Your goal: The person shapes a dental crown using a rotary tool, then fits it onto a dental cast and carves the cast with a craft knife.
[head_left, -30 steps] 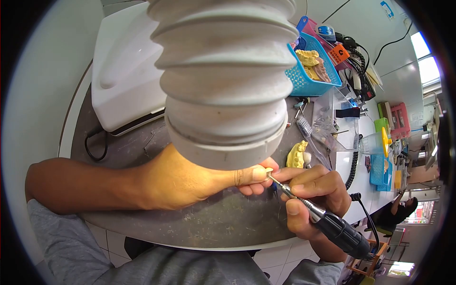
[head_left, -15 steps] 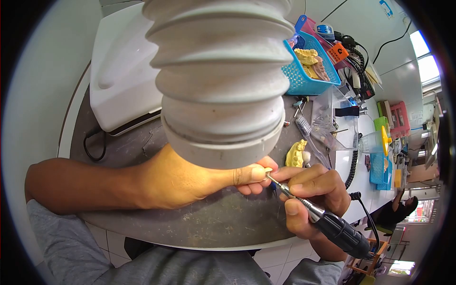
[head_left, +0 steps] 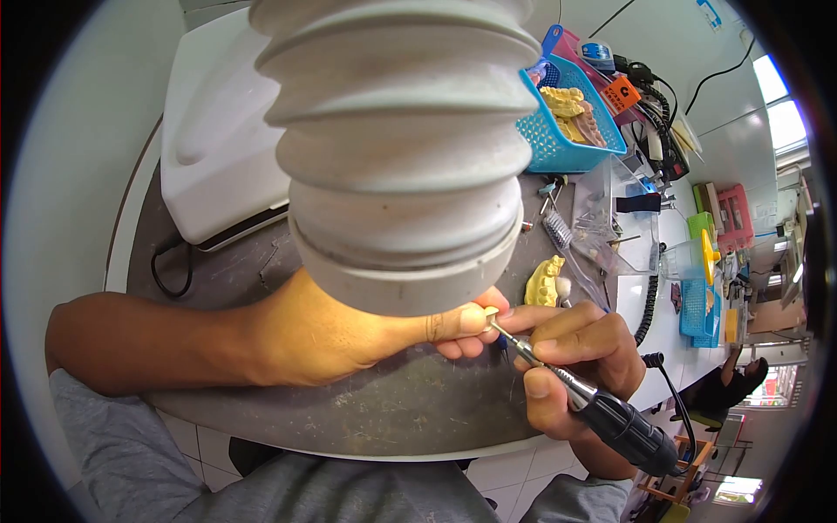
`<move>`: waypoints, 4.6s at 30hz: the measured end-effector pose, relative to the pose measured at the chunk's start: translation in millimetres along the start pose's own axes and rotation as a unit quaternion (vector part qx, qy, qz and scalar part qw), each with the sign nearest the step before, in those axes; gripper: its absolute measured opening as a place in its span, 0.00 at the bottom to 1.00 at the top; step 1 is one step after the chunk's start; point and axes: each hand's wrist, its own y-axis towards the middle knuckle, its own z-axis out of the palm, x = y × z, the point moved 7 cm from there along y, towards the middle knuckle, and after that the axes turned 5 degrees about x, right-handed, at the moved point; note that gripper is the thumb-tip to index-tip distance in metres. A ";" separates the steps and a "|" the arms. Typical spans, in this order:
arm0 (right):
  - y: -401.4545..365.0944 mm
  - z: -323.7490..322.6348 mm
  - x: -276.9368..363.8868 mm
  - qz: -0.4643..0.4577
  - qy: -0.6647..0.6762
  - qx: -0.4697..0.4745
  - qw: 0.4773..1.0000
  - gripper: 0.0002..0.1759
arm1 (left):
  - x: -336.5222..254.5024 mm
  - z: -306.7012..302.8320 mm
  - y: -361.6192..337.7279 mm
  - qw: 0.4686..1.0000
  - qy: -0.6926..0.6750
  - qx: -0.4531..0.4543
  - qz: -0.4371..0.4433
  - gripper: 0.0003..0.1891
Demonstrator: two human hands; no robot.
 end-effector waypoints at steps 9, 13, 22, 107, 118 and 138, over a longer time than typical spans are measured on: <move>-1.5 0.1 0.2 0.004 0.006 -0.033 0.999 0.10 | -2.4 1.7 -0.3 0.999 0.022 0.038 -0.024 0.12; -1.0 0.1 0.6 0.001 -0.003 -0.024 1.000 0.10 | -0.6 2.6 -0.2 0.999 0.023 0.032 -0.030 0.12; -0.5 -0.4 0.8 0.003 -0.009 -0.014 1.000 0.11 | 1.7 0.2 -1.1 0.999 0.005 0.031 -0.027 0.12; 15.5 -32.4 0.2 0.145 -0.413 0.169 0.883 0.34 | -38.5 10.2 -12.5 0.855 0.505 -0.035 0.111 0.03; 19.8 3.7 -3.0 0.265 -0.032 0.105 0.958 0.43 | -23.3 -5.6 -8.8 0.976 0.198 -0.063 0.060 0.05; 18.1 12.4 -11.0 0.128 -0.145 0.069 0.979 0.39 | -15.4 -14.6 -5.6 0.990 0.111 -0.083 0.029 0.15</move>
